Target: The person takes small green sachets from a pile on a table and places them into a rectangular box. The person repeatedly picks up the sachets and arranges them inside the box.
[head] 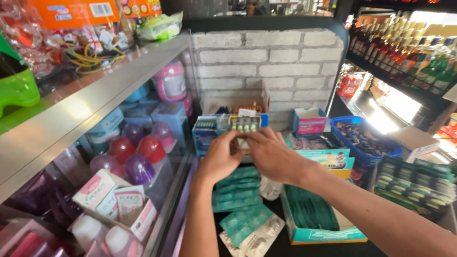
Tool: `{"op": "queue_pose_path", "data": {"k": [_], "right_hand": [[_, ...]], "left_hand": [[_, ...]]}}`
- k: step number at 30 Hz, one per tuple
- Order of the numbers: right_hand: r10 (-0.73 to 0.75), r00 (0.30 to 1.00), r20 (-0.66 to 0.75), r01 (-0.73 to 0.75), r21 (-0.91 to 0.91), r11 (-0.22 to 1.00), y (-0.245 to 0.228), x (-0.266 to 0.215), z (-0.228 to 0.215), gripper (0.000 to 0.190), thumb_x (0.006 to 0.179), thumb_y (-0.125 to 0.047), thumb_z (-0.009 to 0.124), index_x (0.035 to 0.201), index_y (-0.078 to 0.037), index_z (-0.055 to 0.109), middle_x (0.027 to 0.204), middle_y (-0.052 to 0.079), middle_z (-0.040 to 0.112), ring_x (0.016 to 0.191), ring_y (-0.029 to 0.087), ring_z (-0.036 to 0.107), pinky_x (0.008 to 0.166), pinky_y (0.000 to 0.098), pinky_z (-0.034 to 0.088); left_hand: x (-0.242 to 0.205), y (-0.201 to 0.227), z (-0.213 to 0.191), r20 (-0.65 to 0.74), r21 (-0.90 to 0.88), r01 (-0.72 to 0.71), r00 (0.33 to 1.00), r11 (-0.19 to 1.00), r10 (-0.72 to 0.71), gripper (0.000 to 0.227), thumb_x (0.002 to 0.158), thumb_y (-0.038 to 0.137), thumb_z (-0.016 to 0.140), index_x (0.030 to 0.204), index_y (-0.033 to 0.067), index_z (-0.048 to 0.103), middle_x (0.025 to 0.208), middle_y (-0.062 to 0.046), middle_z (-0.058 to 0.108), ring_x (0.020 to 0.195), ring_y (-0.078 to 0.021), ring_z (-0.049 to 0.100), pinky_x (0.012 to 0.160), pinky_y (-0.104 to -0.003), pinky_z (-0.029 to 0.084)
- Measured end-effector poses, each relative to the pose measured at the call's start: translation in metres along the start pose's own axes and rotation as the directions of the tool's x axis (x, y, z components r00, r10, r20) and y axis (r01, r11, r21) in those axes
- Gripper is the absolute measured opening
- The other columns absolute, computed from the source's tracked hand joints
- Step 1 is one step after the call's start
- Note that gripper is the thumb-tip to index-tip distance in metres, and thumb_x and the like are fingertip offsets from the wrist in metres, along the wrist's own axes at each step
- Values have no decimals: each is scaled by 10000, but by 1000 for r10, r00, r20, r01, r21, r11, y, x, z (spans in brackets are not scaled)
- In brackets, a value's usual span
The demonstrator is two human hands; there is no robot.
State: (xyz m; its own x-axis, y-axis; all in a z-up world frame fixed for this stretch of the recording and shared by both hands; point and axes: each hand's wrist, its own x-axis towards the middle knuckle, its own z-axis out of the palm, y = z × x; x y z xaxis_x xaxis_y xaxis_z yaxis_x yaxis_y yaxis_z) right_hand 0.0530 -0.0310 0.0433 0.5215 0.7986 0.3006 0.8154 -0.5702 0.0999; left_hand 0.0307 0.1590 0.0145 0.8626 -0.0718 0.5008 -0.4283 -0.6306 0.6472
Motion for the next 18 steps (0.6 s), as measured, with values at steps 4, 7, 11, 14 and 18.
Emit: {"op": "queue_pose_path", "data": {"k": [4,7,11,14,18], "right_hand": [[-90,937,-337,109,36,993,-10,-31,-51,407,856,-59,624,1235,82,586,1419,205,536,1307,436,457,1029,534,421],[-89,799,-595,-18,-172,985,-21,-56,-82,507,853,-100,632,1309,112,566,1495,307,459,1344,512,401,1053,563,391],[91,681,-727,-105,26,994,-21,-95,-91,362,894,-110,686,1234,6,637,1353,255,523,1260,465,452,1016,527,425],[293,677,-676,-171,242,955,-15,-122,-85,307,889,-100,718,1188,-42,684,1169,155,635,1090,358,591,912,456,501],[373,700,-609,-105,429,897,-3,-148,-83,301,896,-77,702,1190,-19,671,1071,100,673,899,217,711,783,332,564]], "left_hand": [[-1,26,14,-233,-147,-310,934,939,272,343,834,34,715,1173,-14,689,889,-97,618,742,-238,637,658,-366,517],[-5,66,29,-333,-153,-358,896,921,293,266,921,24,683,1182,0,727,893,-95,613,704,-214,621,610,-337,493],[-18,105,60,-432,-199,-470,830,860,353,363,918,10,665,1281,9,678,917,-99,607,755,-197,642,618,-308,530],[-30,120,79,-456,-165,-541,783,825,423,394,913,-3,673,1307,-1,668,908,-110,596,771,-216,626,676,-323,517],[-36,125,104,-359,-346,-530,837,774,412,221,954,3,700,1174,16,688,910,-94,613,807,-214,662,719,-324,525]]}}
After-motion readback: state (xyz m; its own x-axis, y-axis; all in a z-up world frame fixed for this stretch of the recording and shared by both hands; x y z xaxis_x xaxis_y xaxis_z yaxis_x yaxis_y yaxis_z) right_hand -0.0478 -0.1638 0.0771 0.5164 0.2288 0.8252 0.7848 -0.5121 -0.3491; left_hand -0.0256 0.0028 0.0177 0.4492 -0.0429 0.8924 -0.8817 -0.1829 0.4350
